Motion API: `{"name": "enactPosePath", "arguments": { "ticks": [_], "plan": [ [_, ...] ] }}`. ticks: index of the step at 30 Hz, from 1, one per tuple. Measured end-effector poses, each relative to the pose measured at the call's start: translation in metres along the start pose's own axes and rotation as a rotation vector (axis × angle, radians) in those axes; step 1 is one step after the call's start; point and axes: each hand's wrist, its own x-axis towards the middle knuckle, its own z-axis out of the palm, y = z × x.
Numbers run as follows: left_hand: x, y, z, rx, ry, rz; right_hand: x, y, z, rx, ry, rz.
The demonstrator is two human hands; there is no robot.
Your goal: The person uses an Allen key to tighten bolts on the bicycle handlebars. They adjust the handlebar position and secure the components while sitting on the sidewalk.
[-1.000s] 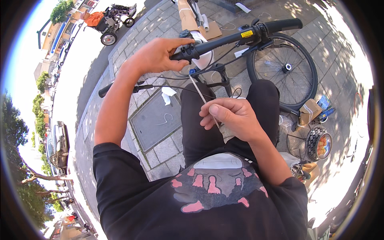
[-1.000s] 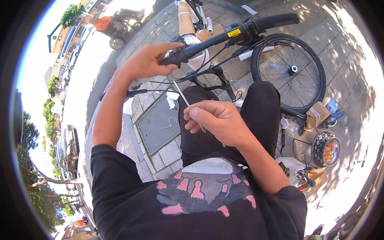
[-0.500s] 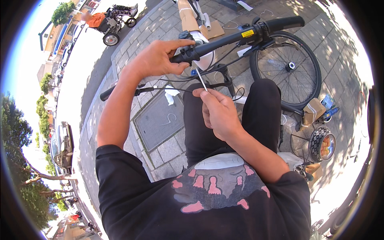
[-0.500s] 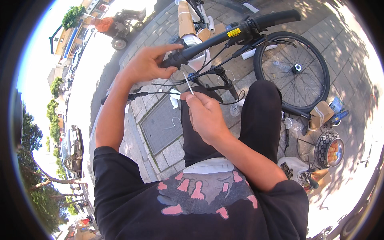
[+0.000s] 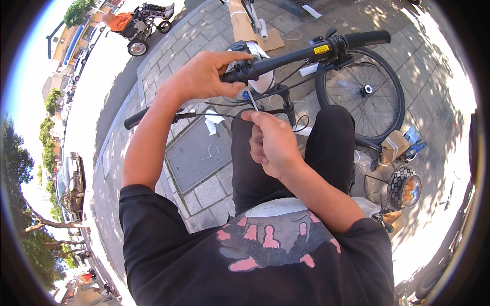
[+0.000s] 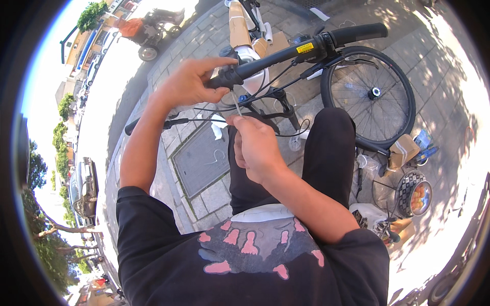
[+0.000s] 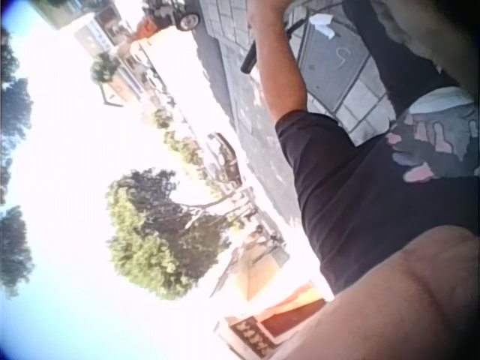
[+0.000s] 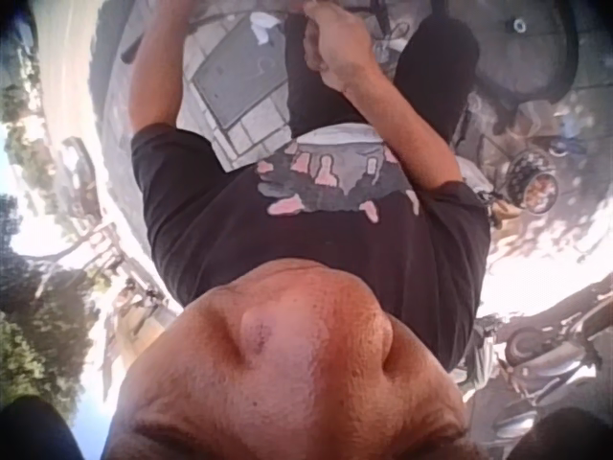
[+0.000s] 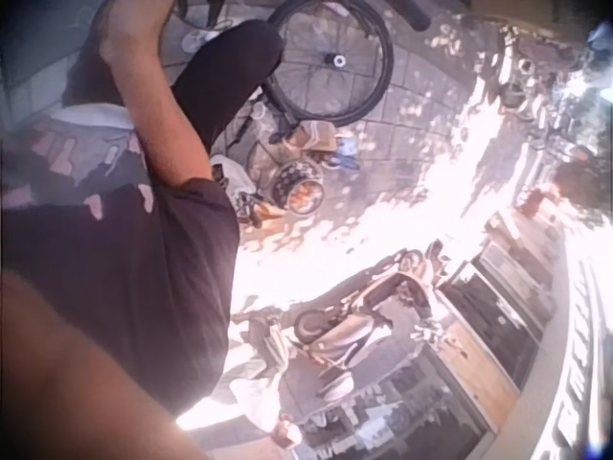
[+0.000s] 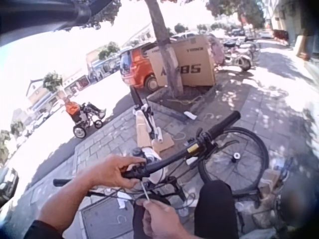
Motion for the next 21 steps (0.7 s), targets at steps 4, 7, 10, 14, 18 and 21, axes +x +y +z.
{"name": "enactPosePath", "arguments": {
  "ticks": [4,7,10,14,18,21],
  "plan": [
    [-0.001,-0.001,-0.003,-0.015,-0.008,-0.005,0.004,0.005,-0.001,0.255,0.004,0.092],
    [-0.004,-0.001,-0.002,-0.027,-0.007,-0.001,0.004,0.009,0.000,0.292,-0.014,0.068],
    [-0.008,0.001,0.001,-0.040,0.002,0.004,0.005,0.013,0.009,0.241,0.010,0.012],
    [-0.011,-0.008,0.004,0.143,0.070,0.136,0.016,0.018,-0.002,0.018,-0.012,-0.033],
    [-0.016,-0.021,0.017,0.206,0.126,0.221,0.016,0.006,-0.011,-0.086,-0.058,0.049],
    [-0.021,-0.020,0.021,0.223,0.133,0.195,0.013,-0.006,-0.012,0.024,-0.084,0.185]
  ]
}}
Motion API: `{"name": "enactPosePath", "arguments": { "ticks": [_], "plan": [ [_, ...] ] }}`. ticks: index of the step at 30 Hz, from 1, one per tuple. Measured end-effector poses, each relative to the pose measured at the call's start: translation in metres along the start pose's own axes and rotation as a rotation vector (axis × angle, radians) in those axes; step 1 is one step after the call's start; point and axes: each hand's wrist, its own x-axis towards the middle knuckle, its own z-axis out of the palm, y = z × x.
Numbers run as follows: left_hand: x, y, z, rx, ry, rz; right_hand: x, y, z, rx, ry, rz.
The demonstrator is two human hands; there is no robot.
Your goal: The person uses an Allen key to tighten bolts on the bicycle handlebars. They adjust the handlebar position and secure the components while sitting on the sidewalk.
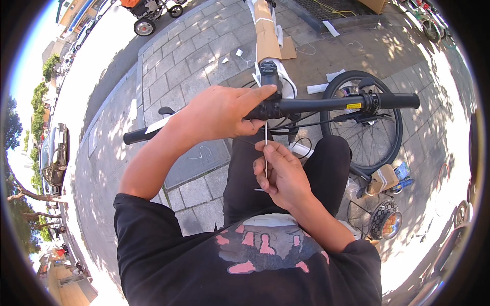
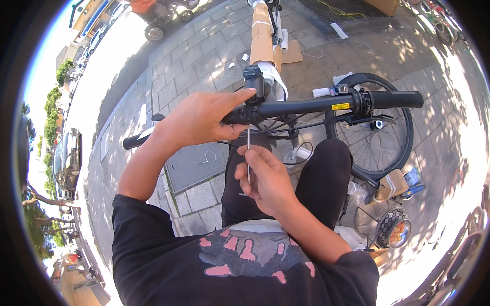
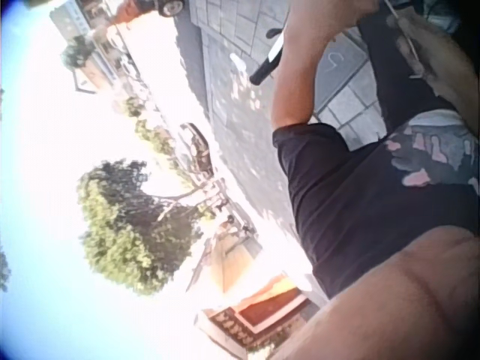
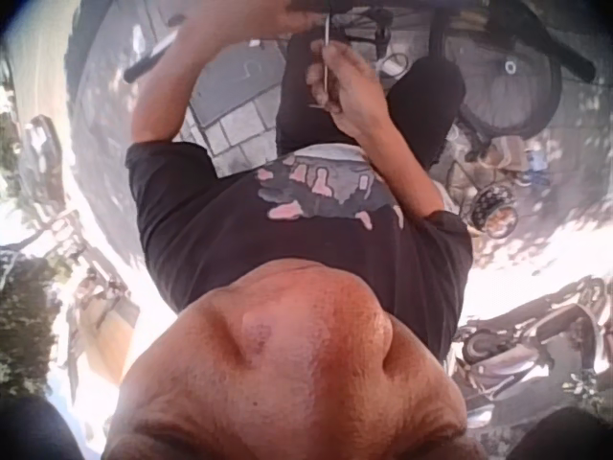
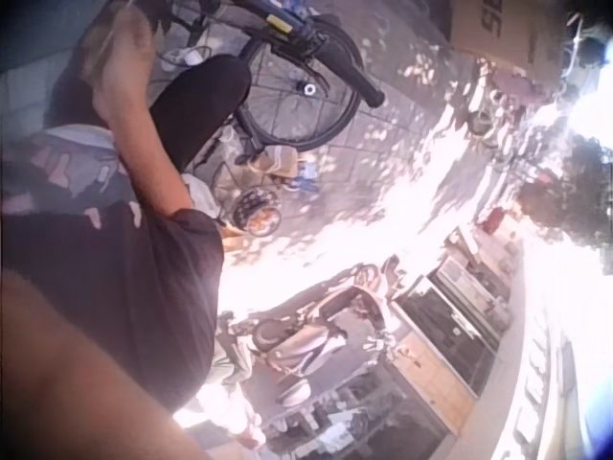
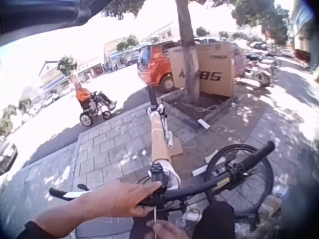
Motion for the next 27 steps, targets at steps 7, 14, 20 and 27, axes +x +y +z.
{"name": "enactPosePath", "arguments": {
  "ticks": [7,14,20,27],
  "plan": [
    [0.000,0.009,-0.006,-0.119,-0.083,-0.113,-0.003,-0.018,-0.015,-0.005,-0.048,0.121],
    [-0.001,0.007,-0.005,-0.098,0.012,0.111,0.001,-0.012,-0.029,0.020,-0.158,0.136],
    [0.004,0.000,-0.007,-0.090,0.023,0.164,0.000,-0.021,-0.026,-0.044,-0.195,0.123],
    [0.008,-0.004,-0.008,-0.104,0.037,0.077,0.001,-0.029,-0.016,0.002,-0.205,0.147]
  ]
}}
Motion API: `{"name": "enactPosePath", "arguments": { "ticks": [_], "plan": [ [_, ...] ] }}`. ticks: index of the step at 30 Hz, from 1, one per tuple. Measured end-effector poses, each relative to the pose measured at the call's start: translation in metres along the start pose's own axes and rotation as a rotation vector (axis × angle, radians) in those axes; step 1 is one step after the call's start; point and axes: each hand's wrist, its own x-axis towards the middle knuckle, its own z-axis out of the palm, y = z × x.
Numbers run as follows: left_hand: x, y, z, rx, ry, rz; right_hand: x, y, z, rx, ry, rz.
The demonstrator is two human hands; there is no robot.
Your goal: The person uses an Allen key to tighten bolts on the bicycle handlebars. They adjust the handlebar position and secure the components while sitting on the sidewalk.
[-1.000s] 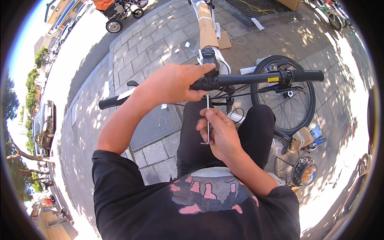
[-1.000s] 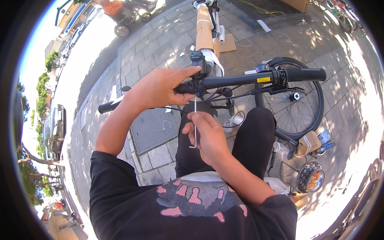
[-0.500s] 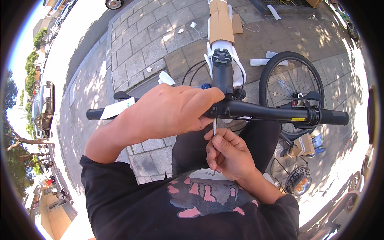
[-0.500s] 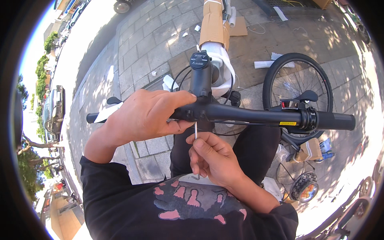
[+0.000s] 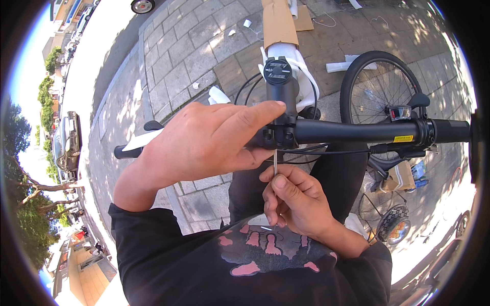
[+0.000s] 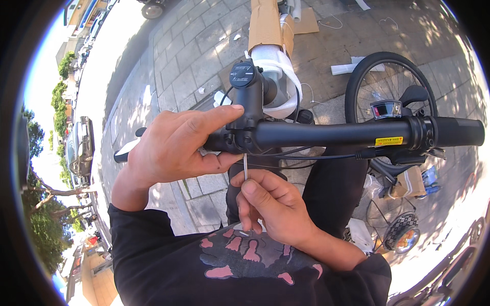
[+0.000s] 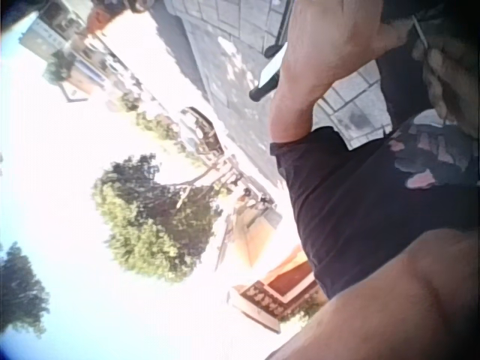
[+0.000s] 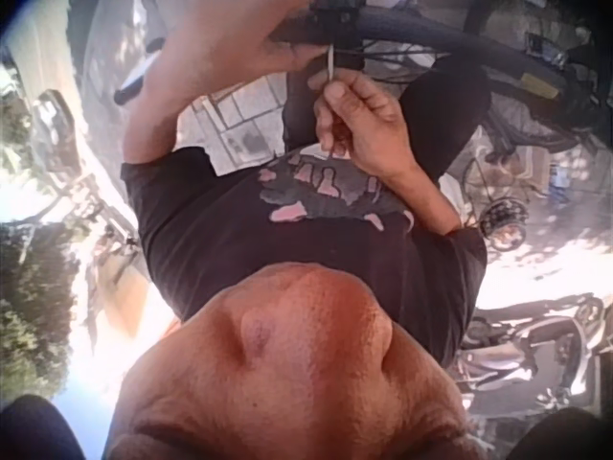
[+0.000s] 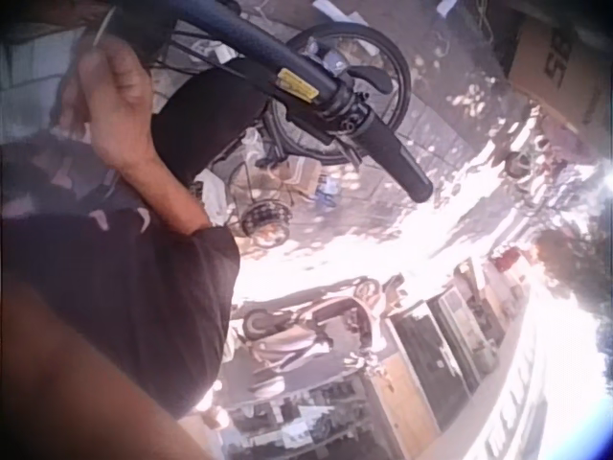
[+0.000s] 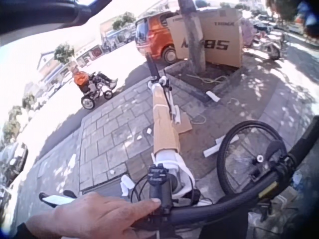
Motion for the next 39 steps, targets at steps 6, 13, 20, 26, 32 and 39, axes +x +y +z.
{"name": "enactPosePath", "arguments": {
  "ticks": [6,13,20,26,32,39],
  "plan": [
    [0.005,-0.002,-0.001,-0.002,-0.030,-0.028,-0.001,-0.002,0.008,0.157,0.055,0.016],
    [0.009,-0.007,-0.004,-0.021,-0.059,-0.010,0.001,-0.005,0.007,0.103,0.094,-0.037],
    [0.009,-0.006,-0.003,-0.027,-0.072,-0.005,0.003,-0.009,0.003,-0.010,0.160,-0.051],
    [0.006,-0.007,0.002,-0.040,-0.048,-0.034,0.006,-0.010,0.007,0.012,0.151,-0.064],
    [0.005,0.001,-0.008,-0.126,-0.082,-0.179,0.008,-0.009,0.005,0.002,0.148,-0.082],
    [0.004,-0.003,-0.004,-0.054,-0.058,-0.070,0.009,-0.008,0.005,0.018,0.136,-0.098]
  ]
}}
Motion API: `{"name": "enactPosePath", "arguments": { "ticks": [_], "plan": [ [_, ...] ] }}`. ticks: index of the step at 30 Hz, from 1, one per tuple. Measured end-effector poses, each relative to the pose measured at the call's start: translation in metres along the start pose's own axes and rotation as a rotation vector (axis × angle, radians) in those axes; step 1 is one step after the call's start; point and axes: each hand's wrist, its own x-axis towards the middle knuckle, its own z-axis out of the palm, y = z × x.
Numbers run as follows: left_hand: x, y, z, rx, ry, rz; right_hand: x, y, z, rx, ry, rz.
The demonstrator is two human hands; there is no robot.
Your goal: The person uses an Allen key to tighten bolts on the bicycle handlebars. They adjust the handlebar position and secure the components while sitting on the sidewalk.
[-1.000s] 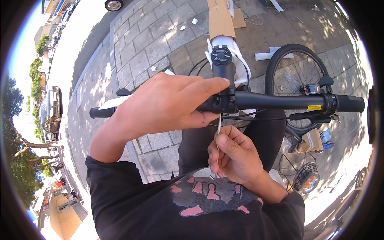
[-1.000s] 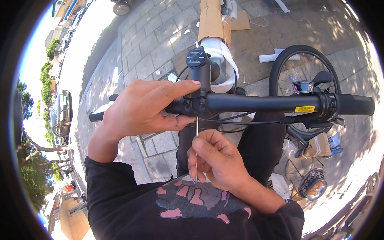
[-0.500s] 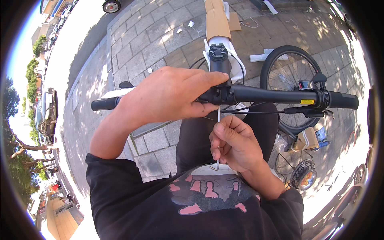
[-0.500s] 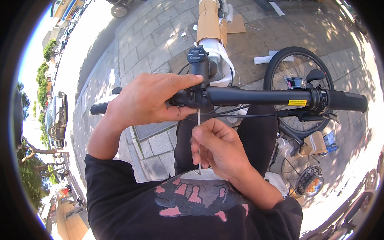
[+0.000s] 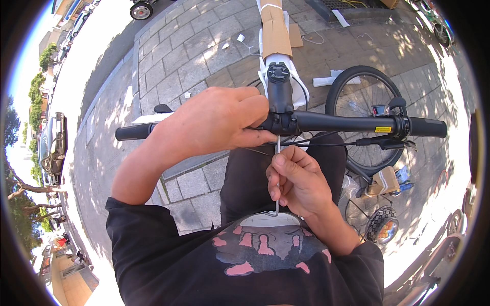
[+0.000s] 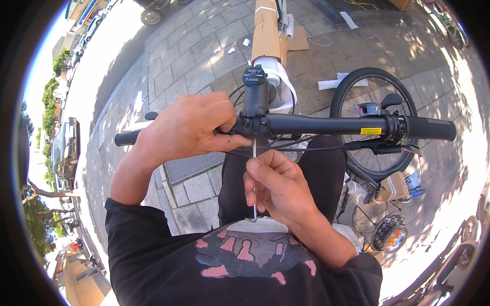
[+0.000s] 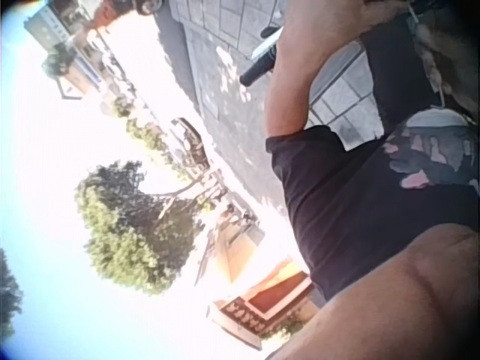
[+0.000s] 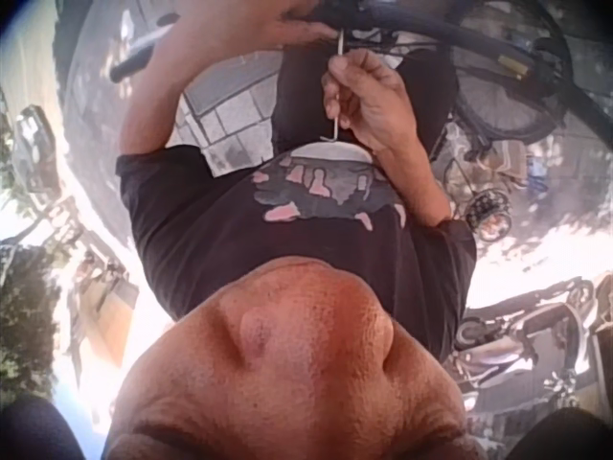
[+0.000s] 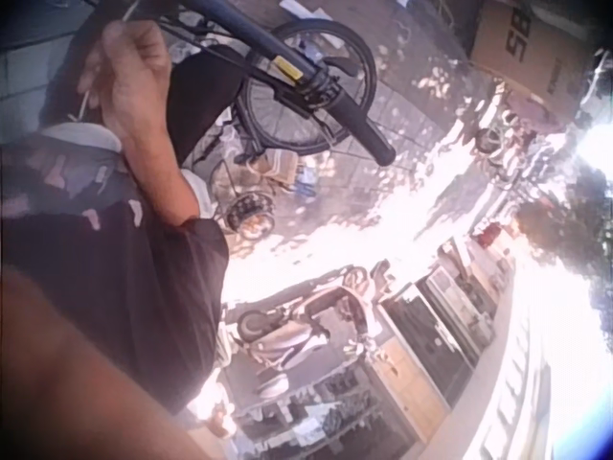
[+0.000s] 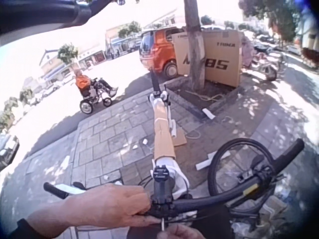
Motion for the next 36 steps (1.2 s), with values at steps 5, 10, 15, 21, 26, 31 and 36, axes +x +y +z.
{"name": "enactPosePath", "arguments": {
  "ticks": [5,10,15,21,26,31,36],
  "plan": [
    [0.002,-0.001,-0.004,-0.007,-0.036,0.028,0.000,0.001,0.007,-0.010,0.025,-0.029],
    [-0.002,-0.003,-0.001,0.030,-0.010,0.058,0.000,0.003,0.008,-0.067,0.033,-0.036],
    [-0.001,0.000,-0.002,0.027,-0.013,0.028,0.000,0.005,0.006,-0.131,0.077,-0.063],
    [-0.004,0.000,0.002,0.006,0.023,0.031,-0.003,0.000,0.010,-0.264,0.136,-0.077],
    [-0.004,0.001,0.002,0.000,0.048,0.057,-0.002,-0.003,0.012,-0.288,0.146,-0.072],
    [-0.006,0.000,0.003,0.061,0.032,0.098,-0.003,-0.002,0.010,-0.305,0.128,-0.075],
    [-0.007,0.001,0.003,0.010,0.050,0.043,-0.002,0.000,0.011,-0.309,0.132,-0.074]
  ]
}}
